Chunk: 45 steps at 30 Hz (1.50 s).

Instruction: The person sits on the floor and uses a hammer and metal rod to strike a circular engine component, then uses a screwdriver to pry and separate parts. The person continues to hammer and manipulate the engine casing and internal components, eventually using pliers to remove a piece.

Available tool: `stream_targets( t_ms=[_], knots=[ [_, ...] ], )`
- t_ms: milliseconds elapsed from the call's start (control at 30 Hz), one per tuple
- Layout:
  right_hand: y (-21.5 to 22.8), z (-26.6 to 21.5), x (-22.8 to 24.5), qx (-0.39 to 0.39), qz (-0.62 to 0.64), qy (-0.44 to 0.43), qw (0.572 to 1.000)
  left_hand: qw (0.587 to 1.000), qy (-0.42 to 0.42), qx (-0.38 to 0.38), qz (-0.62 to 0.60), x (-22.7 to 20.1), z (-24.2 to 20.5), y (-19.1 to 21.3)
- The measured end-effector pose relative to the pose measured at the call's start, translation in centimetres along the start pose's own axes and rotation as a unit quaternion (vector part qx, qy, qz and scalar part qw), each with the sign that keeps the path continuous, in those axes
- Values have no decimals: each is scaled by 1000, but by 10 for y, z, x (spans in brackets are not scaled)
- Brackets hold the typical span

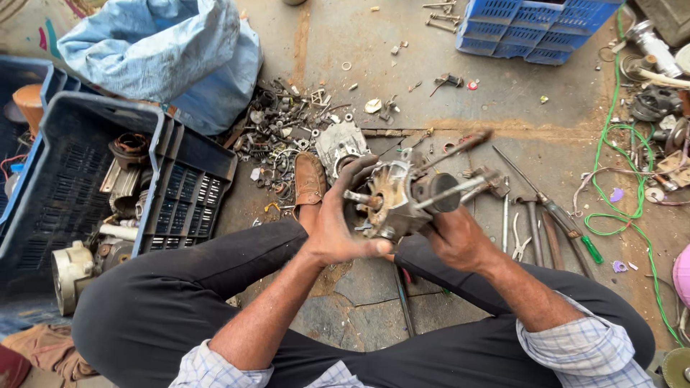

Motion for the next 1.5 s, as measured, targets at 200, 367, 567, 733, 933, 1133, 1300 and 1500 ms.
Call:
stream_targets(
  t_ms=[200,367,567,733,933,1133,1300,1500],
  knots=[
    [-10,-5,-18,-57,6,55,997,1000,28,-15,4,-4,-1,1],
    [-15,-7,-36,-27,-43,-46,998,997,35,10,66,-4,0,8],
    [-9,-11,7,-80,-115,111,984,985,30,134,108,-21,2,34],
    [2,3,45,-82,-127,130,980,968,29,190,164,-46,6,50],
    [5,11,81,-72,-292,89,950,914,-20,244,325,-46,-4,42],
    [11,-1,111,-101,-415,161,890,952,-43,197,230,-18,-25,39],
    [16,0,120,-100,-398,167,896,952,-100,154,246,-10,-41,32],
    [21,0,124,-95,-372,178,906,959,-68,158,223,-15,-42,37]
  ],
)
Point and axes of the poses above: each hand's wrist, its own z-axis towards the middle knuckle, its own y-axis out of the back of the hand, x = y × z, the point moved 2 cm from there along z, towards the middle knuckle, and after that the axes turned 4 degrees about -y, right-handed, at the moved point
